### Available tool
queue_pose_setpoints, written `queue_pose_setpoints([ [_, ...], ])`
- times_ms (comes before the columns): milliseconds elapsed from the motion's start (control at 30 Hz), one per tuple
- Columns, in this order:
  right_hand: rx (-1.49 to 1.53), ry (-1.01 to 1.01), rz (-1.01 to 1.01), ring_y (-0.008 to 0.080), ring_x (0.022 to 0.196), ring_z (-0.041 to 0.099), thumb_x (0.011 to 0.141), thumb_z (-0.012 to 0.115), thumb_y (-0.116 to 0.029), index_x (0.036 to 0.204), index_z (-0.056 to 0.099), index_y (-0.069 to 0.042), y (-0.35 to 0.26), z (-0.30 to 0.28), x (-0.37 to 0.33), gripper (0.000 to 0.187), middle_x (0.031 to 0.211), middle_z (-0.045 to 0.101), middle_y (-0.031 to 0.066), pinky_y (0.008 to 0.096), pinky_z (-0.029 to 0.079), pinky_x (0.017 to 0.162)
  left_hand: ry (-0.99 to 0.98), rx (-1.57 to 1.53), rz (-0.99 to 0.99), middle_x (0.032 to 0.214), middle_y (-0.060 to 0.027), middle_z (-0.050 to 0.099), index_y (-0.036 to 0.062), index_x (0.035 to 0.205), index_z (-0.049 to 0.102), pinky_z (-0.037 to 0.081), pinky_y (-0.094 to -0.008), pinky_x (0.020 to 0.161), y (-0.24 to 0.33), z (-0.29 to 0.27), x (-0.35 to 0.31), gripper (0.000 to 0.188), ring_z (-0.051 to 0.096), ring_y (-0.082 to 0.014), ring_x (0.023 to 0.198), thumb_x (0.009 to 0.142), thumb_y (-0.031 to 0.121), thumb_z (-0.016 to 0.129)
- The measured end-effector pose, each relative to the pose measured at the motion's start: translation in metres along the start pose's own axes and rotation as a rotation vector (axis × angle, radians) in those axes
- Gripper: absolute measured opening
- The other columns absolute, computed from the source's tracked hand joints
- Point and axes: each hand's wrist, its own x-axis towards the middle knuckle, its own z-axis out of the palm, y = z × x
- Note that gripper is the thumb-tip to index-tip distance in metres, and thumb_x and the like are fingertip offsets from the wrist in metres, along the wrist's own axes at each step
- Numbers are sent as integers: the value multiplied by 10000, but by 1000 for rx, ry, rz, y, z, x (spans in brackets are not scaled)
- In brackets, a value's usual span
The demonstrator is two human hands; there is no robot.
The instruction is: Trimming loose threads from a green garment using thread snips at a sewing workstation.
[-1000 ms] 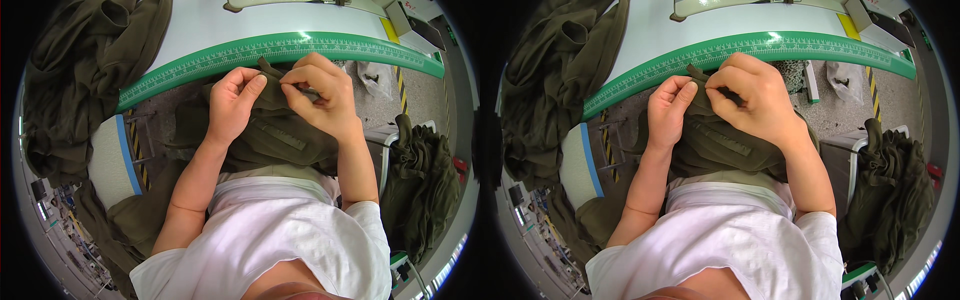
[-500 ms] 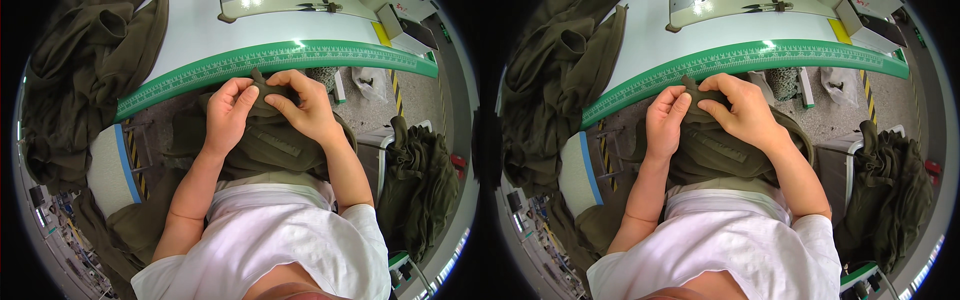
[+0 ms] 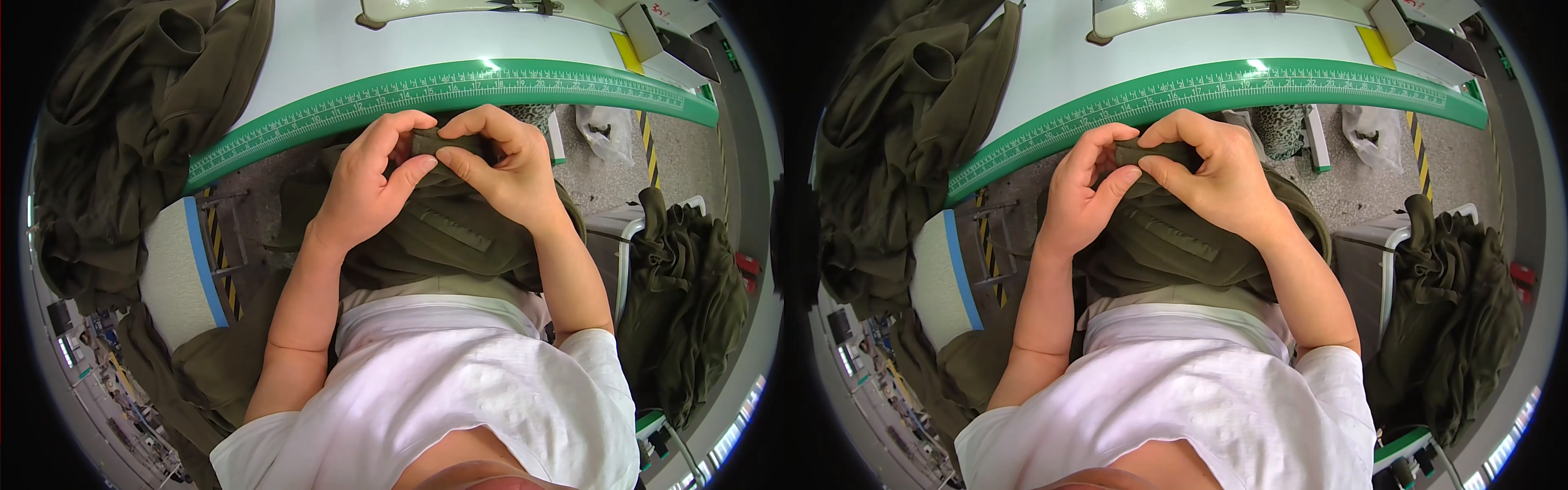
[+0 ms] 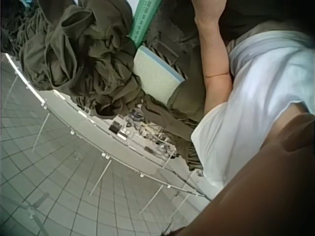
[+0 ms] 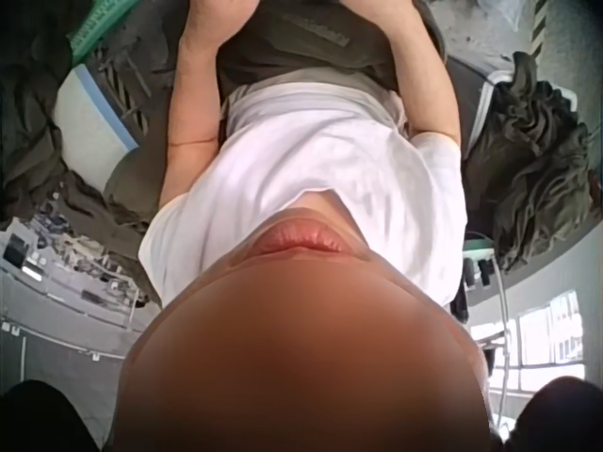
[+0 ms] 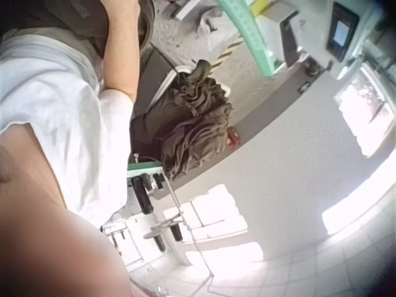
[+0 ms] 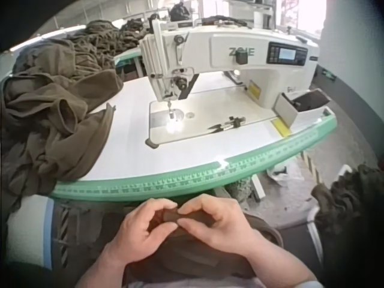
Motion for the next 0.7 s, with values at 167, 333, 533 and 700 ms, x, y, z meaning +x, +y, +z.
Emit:
queue_pose_setpoints([
  [167,78,-23,-35,56,762,554,835,690,-55,951,638,-2,2,1,2,138,868,649,10,203,449,688,18,-132,-39,806,-58,562,20,1064,567,450,-251,613,-3,1,-2,254,528,-134,666,829,23,666],
  [333,-347,174,-201,105,840,579,926,566,-91,985,659,-34,22,-38,51,124,890,655,19,242,460,759,124,111,55,778,-63,562,11,998,578,442,-260,571,-1,6,-5,206,515,-145,621,817,14,675],
  [533,-1187,233,-476,254,999,578,951,537,-147,1136,600,-105,84,-105,104,200,989,644,107,410,444,915,188,184,125,767,-81,568,13,964,574,437,-277,553,2,10,-3,190,517,-169,608,803,-2,675],
  [700,-1198,231,-267,204,979,545,940,555,-156,1166,587,-112,89,-105,103,232,1011,633,88,371,406,889,218,222,191,770,-90,575,14,938,569,436,-290,541,0,10,-6,188,530,-196,607,784,-26,669],
])
